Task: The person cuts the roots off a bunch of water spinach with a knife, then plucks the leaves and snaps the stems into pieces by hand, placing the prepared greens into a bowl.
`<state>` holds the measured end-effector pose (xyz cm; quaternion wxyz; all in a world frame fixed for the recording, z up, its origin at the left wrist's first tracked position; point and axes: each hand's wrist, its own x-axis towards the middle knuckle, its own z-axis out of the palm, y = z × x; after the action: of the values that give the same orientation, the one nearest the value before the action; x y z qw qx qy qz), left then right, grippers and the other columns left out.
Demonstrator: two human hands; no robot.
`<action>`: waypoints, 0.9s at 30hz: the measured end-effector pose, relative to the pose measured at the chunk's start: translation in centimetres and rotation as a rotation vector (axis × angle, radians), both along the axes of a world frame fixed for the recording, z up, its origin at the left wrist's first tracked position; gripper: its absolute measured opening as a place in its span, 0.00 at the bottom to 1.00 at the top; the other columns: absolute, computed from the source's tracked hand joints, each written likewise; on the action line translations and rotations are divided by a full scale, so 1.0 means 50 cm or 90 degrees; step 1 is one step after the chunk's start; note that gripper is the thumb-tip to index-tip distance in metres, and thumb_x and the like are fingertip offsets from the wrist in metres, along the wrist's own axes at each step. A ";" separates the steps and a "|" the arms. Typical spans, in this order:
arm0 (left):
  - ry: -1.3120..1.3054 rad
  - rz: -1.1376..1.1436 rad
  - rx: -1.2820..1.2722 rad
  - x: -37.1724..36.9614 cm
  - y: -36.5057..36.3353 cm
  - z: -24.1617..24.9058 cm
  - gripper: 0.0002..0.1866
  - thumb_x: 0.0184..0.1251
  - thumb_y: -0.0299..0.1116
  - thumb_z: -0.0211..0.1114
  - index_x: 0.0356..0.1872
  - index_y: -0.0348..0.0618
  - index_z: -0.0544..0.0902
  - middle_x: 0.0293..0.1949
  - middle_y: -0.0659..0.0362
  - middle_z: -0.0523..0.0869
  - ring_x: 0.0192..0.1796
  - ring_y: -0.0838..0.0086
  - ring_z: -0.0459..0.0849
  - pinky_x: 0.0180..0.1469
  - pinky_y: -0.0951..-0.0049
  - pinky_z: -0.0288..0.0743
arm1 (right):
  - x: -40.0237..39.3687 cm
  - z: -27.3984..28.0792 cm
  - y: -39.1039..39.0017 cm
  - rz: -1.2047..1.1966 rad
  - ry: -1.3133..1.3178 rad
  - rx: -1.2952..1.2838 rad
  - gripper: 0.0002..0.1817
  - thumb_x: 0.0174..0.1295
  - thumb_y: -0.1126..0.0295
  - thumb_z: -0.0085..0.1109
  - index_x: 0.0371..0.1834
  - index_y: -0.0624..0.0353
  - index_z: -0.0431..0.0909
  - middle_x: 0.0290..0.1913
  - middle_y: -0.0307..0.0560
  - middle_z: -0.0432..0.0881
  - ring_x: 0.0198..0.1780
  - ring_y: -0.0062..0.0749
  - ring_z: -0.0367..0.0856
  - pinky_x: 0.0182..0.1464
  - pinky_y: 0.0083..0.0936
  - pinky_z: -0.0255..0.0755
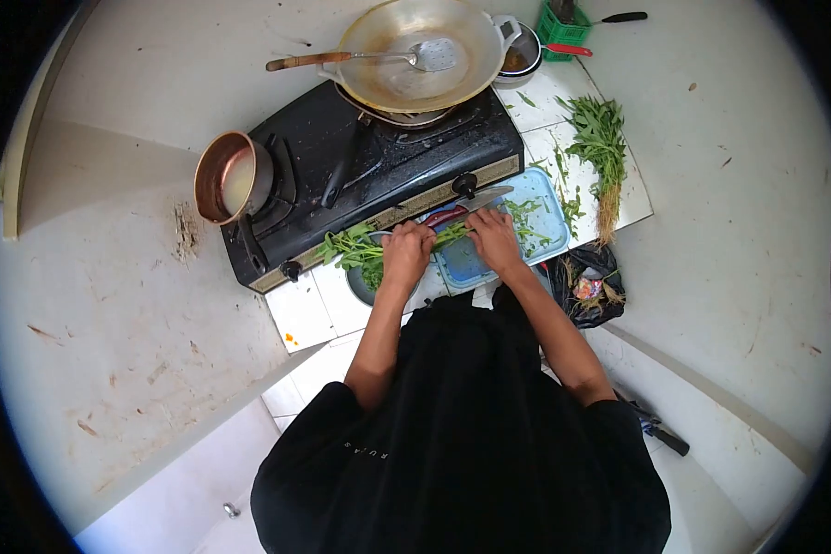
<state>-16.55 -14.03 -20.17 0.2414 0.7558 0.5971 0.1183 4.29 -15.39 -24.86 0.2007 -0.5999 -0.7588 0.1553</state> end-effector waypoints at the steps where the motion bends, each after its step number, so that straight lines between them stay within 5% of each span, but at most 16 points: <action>1: -0.015 -0.005 0.020 0.003 -0.005 0.002 0.08 0.65 0.36 0.67 0.41 0.48 0.87 0.43 0.57 0.85 0.51 0.59 0.80 0.52 0.56 0.66 | 0.001 0.003 0.001 -0.001 0.028 0.022 0.09 0.59 0.71 0.63 0.41 0.54 0.76 0.45 0.44 0.79 0.52 0.43 0.76 0.54 0.40 0.63; 5: -0.061 0.036 0.112 0.028 -0.014 0.000 0.07 0.63 0.35 0.68 0.39 0.48 0.87 0.39 0.59 0.84 0.48 0.62 0.80 0.48 0.56 0.64 | 0.013 0.027 -0.003 0.007 0.152 0.021 0.08 0.62 0.71 0.60 0.43 0.57 0.76 0.42 0.49 0.83 0.49 0.46 0.80 0.54 0.40 0.64; 15: -0.109 -0.003 0.053 0.042 -0.009 0.063 0.15 0.62 0.42 0.71 0.44 0.45 0.84 0.44 0.56 0.83 0.53 0.60 0.78 0.58 0.55 0.59 | 0.053 0.115 -0.028 -0.009 0.289 -0.010 0.08 0.63 0.75 0.60 0.45 0.62 0.77 0.43 0.53 0.85 0.47 0.53 0.83 0.50 0.39 0.74; 17: -0.115 -0.024 0.050 0.028 -0.008 0.062 0.15 0.61 0.41 0.71 0.43 0.45 0.83 0.43 0.56 0.83 0.53 0.59 0.78 0.60 0.54 0.58 | 0.056 0.129 -0.031 -0.095 0.434 -0.113 0.09 0.64 0.77 0.60 0.46 0.63 0.77 0.43 0.54 0.85 0.45 0.49 0.85 0.47 0.33 0.76; 21: -0.045 -0.037 0.058 -0.004 -0.004 0.054 0.15 0.64 0.40 0.70 0.45 0.44 0.82 0.45 0.54 0.84 0.53 0.57 0.79 0.63 0.53 0.57 | 0.069 0.152 -0.036 -0.103 0.467 -0.042 0.08 0.65 0.78 0.59 0.46 0.64 0.77 0.41 0.52 0.86 0.44 0.40 0.88 0.44 0.29 0.77; 27: -0.145 0.061 -0.079 -0.014 0.013 0.119 0.16 0.61 0.38 0.71 0.49 0.47 0.83 0.41 0.52 0.87 0.52 0.53 0.80 0.62 0.60 0.59 | 0.102 0.149 -0.075 -0.167 0.578 -0.165 0.07 0.69 0.78 0.56 0.48 0.67 0.75 0.39 0.47 0.86 0.44 0.26 0.85 0.47 0.25 0.74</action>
<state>-17.25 -13.38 -14.23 0.3475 0.6918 0.6075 0.1776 9.39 -19.14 -17.39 0.4527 -0.5822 -0.4874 0.4676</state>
